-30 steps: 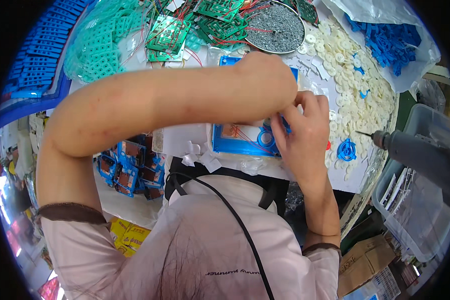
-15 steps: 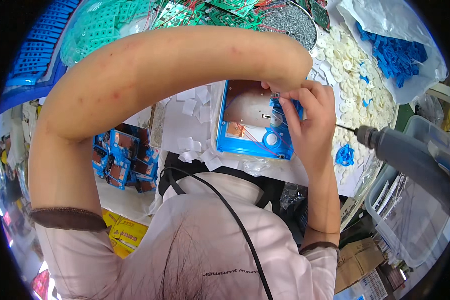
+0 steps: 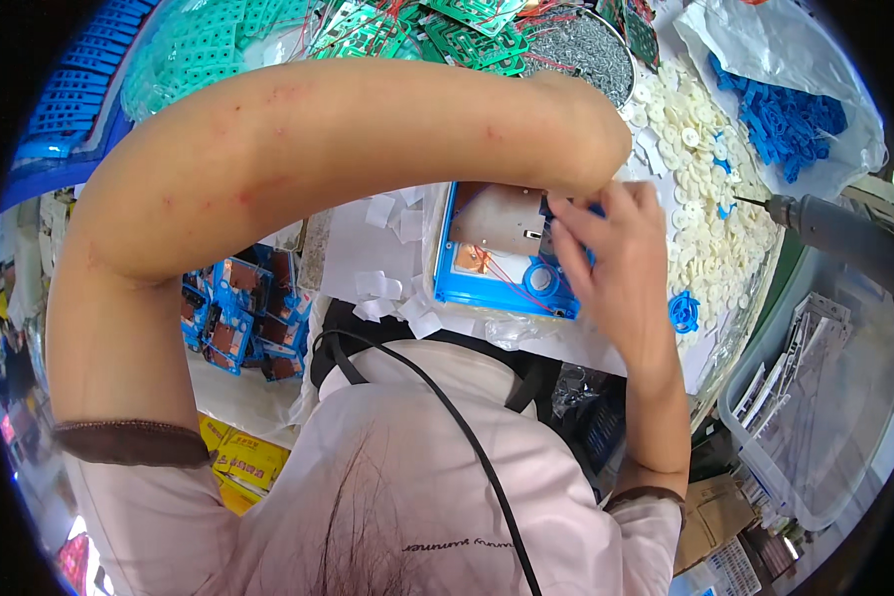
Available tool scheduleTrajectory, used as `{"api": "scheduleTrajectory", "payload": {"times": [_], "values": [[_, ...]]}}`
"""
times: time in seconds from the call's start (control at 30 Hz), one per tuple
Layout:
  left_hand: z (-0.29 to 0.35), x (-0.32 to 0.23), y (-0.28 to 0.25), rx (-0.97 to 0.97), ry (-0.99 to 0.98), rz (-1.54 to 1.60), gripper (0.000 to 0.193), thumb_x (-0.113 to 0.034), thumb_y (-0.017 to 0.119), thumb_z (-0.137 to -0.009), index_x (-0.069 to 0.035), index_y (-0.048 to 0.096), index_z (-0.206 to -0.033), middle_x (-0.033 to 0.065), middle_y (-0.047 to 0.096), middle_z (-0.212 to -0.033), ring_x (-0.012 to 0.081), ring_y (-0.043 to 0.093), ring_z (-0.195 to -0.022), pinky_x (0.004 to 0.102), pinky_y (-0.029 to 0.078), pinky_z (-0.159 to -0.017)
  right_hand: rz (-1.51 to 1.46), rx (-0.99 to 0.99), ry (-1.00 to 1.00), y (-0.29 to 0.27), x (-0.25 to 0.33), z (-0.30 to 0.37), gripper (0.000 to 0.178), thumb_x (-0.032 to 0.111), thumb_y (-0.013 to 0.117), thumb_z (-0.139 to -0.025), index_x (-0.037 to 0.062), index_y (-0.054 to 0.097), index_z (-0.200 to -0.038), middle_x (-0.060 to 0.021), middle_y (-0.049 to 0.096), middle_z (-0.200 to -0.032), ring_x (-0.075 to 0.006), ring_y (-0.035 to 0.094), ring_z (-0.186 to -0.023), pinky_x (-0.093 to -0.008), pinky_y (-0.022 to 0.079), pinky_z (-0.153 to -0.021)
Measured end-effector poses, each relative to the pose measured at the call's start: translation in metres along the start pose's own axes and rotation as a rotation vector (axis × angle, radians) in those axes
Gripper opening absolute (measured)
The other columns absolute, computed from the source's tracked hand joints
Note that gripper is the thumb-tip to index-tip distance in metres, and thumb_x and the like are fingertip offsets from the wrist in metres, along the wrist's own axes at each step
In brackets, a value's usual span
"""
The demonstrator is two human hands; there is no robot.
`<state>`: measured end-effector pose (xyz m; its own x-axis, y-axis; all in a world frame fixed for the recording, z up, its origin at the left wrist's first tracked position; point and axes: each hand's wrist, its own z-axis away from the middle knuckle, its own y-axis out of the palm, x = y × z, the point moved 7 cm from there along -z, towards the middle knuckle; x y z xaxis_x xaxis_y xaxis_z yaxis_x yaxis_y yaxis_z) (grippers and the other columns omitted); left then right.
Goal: Assembling electronic components into a plastic casing using an electric screwdriver.
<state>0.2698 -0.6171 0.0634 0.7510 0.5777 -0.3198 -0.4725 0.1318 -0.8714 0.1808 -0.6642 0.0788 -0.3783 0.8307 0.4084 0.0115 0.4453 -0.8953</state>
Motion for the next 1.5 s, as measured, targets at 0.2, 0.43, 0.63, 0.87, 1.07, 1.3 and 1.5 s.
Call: {"api": "scheduleTrajectory", "payload": {"times": [0.2, 0.43, 0.63, 0.87, 1.07, 1.3, 1.5], "values": [[0.002, -0.006, 0.003, 0.015, 0.034, -0.051, 0.023, -0.011, 0.077, -0.067, -0.003, 0.078, -0.090, 0.0197, 0.075, -0.092, 0.0338, 0.074, -0.083, 0.0469, 0.060, -0.063, -0.069, -0.006, -0.058, 0.000, -0.002, 0.010, 0.025, 0.007, 0.075, -0.076, 0.0053, 0.077, -0.101, -0.0074, 0.067, -0.098, -0.0281, 0.058, -0.091, -0.0392, 0.050, -0.076], [-0.002, -0.014, 0.002, 0.070, 0.042, -0.090, 0.021, -0.010, 0.076, -0.067, -0.005, 0.078, -0.087, 0.0183, 0.075, -0.089, 0.0331, 0.074, -0.081, 0.0454, 0.060, -0.063, 0.102, 0.059, -0.152, -0.001, 0.018, -0.003, 0.027, 0.004, 0.074, -0.075, 0.0046, 0.076, -0.101, -0.0072, 0.066, -0.093, -0.0277, 0.059, -0.088, -0.0385, 0.052, -0.073], [0.010, -0.006, 0.000, -0.013, 0.202, -0.133, 0.015, -0.004, 0.073, -0.066, 0.000, 0.076, -0.081, 0.0210, 0.072, -0.080, 0.0349, 0.072, -0.076, 0.0448, 0.058, -0.062, 0.002, -0.082, -0.121, 0.003, 0.005, 0.008, 0.030, 0.004, 0.073, -0.075, 0.0047, 0.075, -0.105, -0.0067, 0.064, -0.091, -0.0271, 0.058, -0.086, -0.0389, 0.050, -0.074], [0.018, -0.010, 0.007, -0.076, 0.362, -0.230, 0.011, -0.010, 0.069, -0.076, 0.000, 0.073, -0.076, 0.0199, 0.070, -0.075, 0.0353, 0.071, -0.072, 0.0451, 0.057, -0.061, 0.056, -0.040, -0.097, 0.007, 0.010, 0.008, 0.035, 0.003, 0.072, -0.076, 0.0032, 0.072, -0.110, -0.0086, 0.061, -0.093, -0.0277, 0.056, -0.086, -0.0393, 0.048, -0.073], [0.022, -0.001, 0.014, -0.231, 0.262, -0.148, 0.018, -0.014, 0.064, -0.083, -0.004, 0.067, -0.098, 0.0158, 0.070, -0.078, 0.0358, 0.071, -0.075, 0.0458, 0.057, -0.062, 0.127, 0.008, -0.080, 0.007, 0.018, 0.010, 0.036, 0.004, 0.072, -0.076, 0.0021, 0.071, -0.112, -0.0098, 0.060, -0.093, -0.0288, 0.056, -0.086, -0.0404, 0.048, -0.073], [0.085, 0.046, 0.003, -0.749, 0.108, 0.228, 0.014, -0.008, 0.063, -0.088, -0.005, 0.065, -0.102, 0.0105, 0.069, -0.095, 0.0277, 0.067, -0.075, 0.0386, 0.052, -0.063, -0.050, -0.002, -0.118, -0.007, 0.011, 0.011, 0.030, 0.004, 0.073, -0.076, 0.0024, 0.073, -0.106, -0.0100, 0.063, -0.091, -0.0286, 0.059, -0.084, -0.0388, 0.050, -0.072], [0.159, 0.074, 0.035, -0.868, -0.225, 0.568, 0.009, -0.004, 0.066, -0.090, -0.003, 0.067, -0.099, 0.0020, 0.066, -0.085, 0.0097, 0.055, -0.066, 0.0247, 0.041, -0.056, -0.013, 0.056, -0.073, -0.001, 0.010, 0.001, 0.020, 0.004, 0.073, -0.076, 0.0036, 0.073, -0.096, -0.0094, 0.064, -0.090, -0.0283, 0.059, -0.084, -0.0387, 0.051, -0.072]]}}
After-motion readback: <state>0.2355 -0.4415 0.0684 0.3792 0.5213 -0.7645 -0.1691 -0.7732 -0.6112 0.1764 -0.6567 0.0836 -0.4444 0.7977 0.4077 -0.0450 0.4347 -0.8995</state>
